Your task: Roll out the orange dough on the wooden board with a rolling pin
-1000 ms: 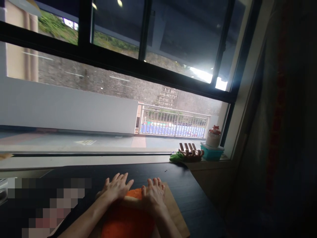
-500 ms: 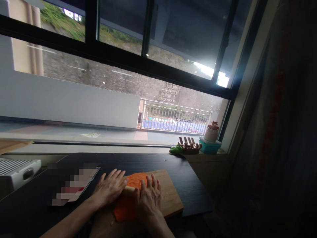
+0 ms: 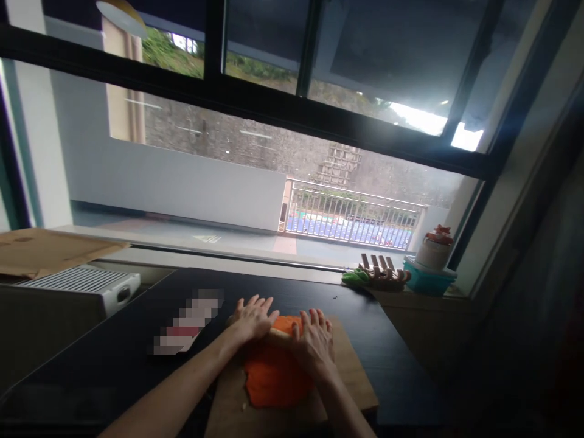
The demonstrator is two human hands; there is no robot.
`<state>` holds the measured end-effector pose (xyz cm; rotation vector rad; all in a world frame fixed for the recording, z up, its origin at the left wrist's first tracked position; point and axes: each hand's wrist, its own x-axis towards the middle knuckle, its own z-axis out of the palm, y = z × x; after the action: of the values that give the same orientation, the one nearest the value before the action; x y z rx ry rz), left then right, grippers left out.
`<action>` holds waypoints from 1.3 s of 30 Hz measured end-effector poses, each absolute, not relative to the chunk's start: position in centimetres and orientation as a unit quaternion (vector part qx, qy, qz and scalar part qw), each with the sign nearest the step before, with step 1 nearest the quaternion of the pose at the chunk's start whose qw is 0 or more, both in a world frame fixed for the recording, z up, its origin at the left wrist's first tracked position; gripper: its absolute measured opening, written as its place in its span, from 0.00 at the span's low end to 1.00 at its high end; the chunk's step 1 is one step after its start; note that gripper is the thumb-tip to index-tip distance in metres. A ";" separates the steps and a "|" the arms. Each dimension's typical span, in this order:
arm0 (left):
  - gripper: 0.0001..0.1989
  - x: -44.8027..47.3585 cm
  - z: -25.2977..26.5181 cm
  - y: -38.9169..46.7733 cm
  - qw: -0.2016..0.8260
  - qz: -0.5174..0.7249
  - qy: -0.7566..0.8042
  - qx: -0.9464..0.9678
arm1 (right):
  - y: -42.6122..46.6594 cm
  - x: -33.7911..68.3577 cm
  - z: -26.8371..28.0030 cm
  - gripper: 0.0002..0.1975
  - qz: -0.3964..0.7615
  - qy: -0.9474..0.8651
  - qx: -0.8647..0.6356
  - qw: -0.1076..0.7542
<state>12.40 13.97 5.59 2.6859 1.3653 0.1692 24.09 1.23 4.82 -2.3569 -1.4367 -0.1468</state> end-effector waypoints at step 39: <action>0.27 4.0 6.1 6.6 0.084 0.091 0.358 0.925 | -3.1 20.5 4.3 0.26 -0.026 -0.573 -0.804 0.158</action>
<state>4.04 6.59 6.14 2.7608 1.0690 0.2703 20.46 -3.09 4.28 -2.2996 -1.6382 -0.0741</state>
